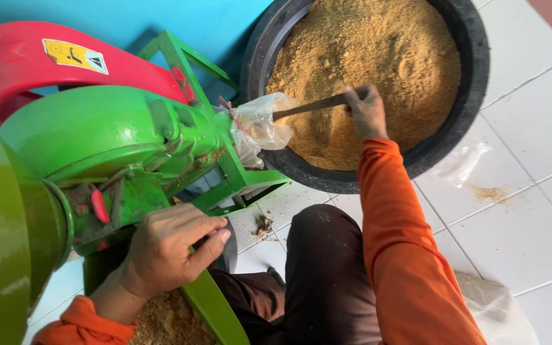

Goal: The person sits at a green grinding machine and uses a metal scoop to move freshly ground material from the machine's discharge tray into large black basins. They occasionally reach into the tray and hopper to clear material and stir the ground powder in a basin.

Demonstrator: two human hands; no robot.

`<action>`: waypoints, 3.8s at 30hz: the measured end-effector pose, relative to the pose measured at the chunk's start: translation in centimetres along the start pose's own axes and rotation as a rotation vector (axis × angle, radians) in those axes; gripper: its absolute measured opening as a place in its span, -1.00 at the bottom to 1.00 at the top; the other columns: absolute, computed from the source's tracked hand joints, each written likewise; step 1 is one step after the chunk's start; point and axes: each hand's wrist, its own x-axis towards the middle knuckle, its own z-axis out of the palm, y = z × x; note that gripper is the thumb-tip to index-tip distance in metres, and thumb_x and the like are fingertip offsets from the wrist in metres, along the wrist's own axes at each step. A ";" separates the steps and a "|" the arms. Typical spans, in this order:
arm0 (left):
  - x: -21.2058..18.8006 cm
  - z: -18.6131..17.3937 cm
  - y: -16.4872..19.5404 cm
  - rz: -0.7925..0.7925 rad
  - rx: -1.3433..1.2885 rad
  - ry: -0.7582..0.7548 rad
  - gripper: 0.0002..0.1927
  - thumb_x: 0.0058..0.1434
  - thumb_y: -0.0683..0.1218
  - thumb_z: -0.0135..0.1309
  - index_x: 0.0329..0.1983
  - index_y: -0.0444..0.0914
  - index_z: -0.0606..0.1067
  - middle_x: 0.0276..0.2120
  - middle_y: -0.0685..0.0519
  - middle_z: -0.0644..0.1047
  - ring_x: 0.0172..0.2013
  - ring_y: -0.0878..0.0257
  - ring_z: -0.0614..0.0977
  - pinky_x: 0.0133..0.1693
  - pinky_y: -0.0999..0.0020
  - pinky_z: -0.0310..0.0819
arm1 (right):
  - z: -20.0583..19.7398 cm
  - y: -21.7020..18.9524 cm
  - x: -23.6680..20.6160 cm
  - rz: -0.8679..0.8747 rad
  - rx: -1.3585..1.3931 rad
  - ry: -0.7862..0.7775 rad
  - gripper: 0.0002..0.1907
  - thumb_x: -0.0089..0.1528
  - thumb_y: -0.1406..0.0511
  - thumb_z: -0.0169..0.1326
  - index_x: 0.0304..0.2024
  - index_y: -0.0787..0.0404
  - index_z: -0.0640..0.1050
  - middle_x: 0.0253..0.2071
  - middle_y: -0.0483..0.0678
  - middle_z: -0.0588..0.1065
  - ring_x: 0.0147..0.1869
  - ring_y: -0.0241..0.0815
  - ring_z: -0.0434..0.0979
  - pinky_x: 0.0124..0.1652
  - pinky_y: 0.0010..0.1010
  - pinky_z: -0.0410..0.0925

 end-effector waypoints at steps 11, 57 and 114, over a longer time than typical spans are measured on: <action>-0.2 0.2 -0.6 -0.049 0.019 -0.079 -0.83 0.12 -0.10 0.27 -0.34 -0.33 0.62 -0.51 -0.01 0.61 -0.51 0.09 0.64 -0.46 0.23 0.50 | -2.7 3.0 0.3 -0.040 0.220 0.173 -0.67 0.36 0.20 0.21 -0.12 0.32 0.42 -0.40 -0.08 0.50 -0.49 -0.36 0.47 -0.50 -0.53 0.38; 1.5 1.0 -1.2 -0.564 0.216 -0.271 -0.50 -0.05 0.23 0.36 -0.16 -0.17 0.65 -0.51 -0.07 0.66 -0.53 0.00 0.68 -0.43 0.12 0.58 | -17.4 -11.5 2.4 0.584 -0.230 -0.526 -0.56 0.34 0.33 -0.01 0.27 0.33 0.44 -0.19 -0.06 0.56 -0.34 -0.33 0.46 -0.35 -0.52 0.37; 18.7 41.3 -9.4 -1.008 1.000 0.517 -0.76 0.23 -0.14 0.16 -0.05 -0.28 0.50 -0.26 0.00 0.48 -0.41 0.20 0.61 -0.43 0.34 0.56 | -11.8 -0.1 16.5 -1.220 -0.789 -1.094 -0.71 0.40 0.43 0.02 0.18 0.33 0.50 0.01 0.16 0.56 0.02 0.16 0.57 -0.05 -0.12 0.45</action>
